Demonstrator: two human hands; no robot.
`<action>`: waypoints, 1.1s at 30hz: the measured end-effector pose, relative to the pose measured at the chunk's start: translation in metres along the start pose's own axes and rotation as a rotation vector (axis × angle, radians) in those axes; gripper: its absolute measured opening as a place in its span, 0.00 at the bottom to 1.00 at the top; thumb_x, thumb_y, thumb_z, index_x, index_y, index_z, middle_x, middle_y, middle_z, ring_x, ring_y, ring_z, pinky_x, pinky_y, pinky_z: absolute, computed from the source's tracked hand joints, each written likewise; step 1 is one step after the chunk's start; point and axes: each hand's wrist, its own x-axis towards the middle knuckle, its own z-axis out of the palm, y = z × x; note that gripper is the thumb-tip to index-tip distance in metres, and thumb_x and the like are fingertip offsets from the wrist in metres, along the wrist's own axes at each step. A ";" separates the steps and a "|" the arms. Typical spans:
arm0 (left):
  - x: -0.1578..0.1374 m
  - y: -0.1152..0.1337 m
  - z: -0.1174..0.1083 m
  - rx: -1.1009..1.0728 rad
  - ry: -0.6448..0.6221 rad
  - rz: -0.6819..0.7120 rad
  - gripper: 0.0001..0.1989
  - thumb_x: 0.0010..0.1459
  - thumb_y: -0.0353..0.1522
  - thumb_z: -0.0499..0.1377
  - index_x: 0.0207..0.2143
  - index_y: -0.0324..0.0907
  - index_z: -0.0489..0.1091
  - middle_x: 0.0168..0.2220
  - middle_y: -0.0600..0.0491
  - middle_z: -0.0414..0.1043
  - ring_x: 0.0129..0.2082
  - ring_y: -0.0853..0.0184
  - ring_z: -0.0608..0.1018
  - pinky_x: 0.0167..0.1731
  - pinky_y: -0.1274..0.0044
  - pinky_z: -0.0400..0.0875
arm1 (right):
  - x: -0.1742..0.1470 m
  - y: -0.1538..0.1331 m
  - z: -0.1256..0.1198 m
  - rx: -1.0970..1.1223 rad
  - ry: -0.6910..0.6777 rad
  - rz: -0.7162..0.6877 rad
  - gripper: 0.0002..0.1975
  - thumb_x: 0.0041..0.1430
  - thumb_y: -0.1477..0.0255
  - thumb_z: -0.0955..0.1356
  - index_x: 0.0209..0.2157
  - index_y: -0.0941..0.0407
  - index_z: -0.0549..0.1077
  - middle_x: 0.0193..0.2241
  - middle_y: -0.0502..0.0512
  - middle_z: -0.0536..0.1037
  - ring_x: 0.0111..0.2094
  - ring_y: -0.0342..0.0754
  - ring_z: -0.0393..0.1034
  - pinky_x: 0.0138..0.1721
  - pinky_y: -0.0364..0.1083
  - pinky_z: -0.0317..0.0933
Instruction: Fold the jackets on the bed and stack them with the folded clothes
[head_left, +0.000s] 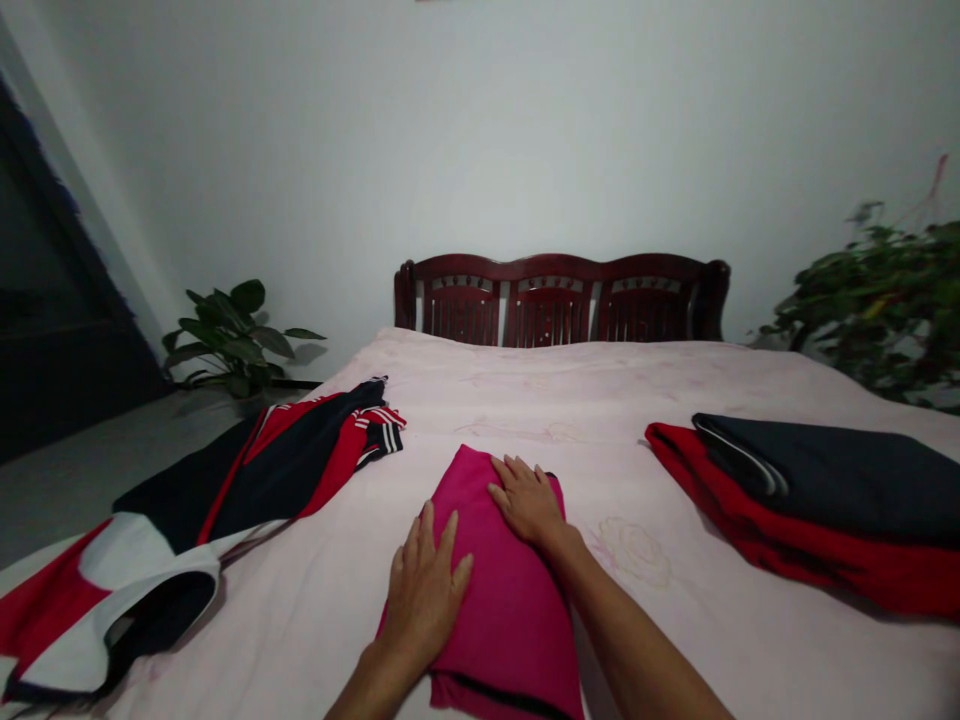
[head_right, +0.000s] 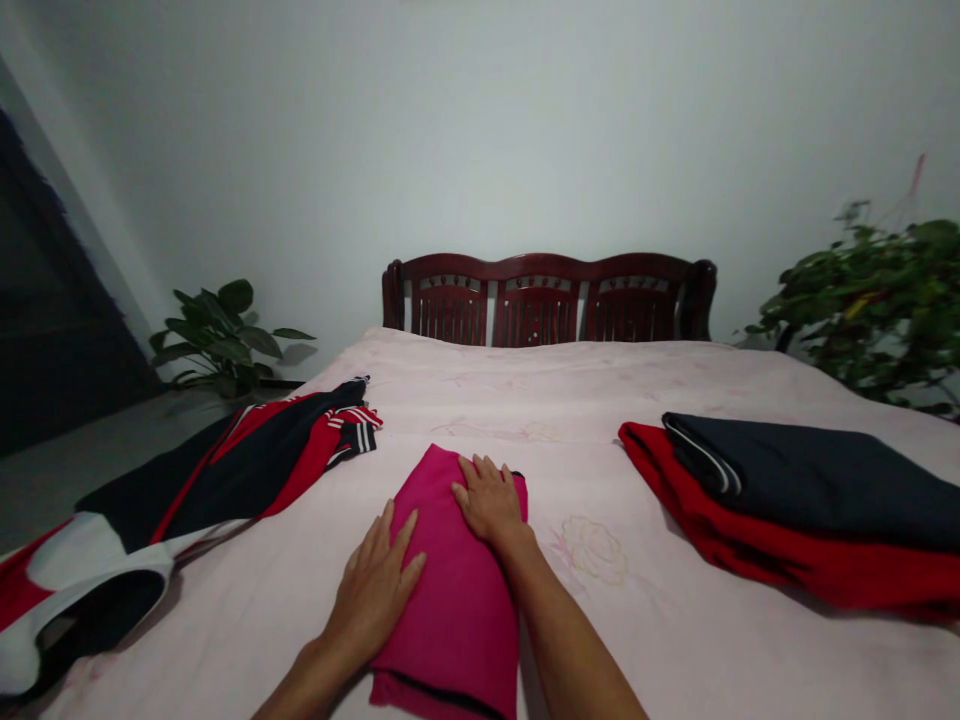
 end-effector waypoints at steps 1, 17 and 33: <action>0.000 -0.002 0.002 -0.010 0.010 -0.002 0.30 0.65 0.43 0.47 0.68 0.47 0.52 0.72 0.44 0.36 0.70 0.52 0.48 0.63 0.58 0.50 | 0.003 0.004 0.001 0.005 0.006 0.032 0.30 0.65 0.56 0.59 0.65 0.52 0.59 0.66 0.59 0.59 0.68 0.54 0.46 0.66 0.58 0.31; 0.010 -0.028 0.012 -0.298 0.063 -0.053 0.29 0.66 0.41 0.45 0.67 0.45 0.54 0.69 0.42 0.51 0.67 0.55 0.59 0.64 0.63 0.54 | -0.103 -0.002 -0.013 1.826 -0.215 0.608 0.29 0.55 0.64 0.71 0.54 0.63 0.67 0.47 0.68 0.79 0.50 0.58 0.74 0.55 0.58 0.64; 0.023 -0.077 0.003 -1.347 0.242 -0.371 0.23 0.53 0.41 0.61 0.49 0.42 0.70 0.45 0.48 0.79 0.46 0.57 0.81 0.55 0.61 0.70 | -0.102 -0.015 -0.025 2.136 -0.200 0.802 0.19 0.44 0.79 0.65 0.41 0.62 0.71 0.30 0.59 0.82 0.32 0.51 0.79 0.45 0.52 0.71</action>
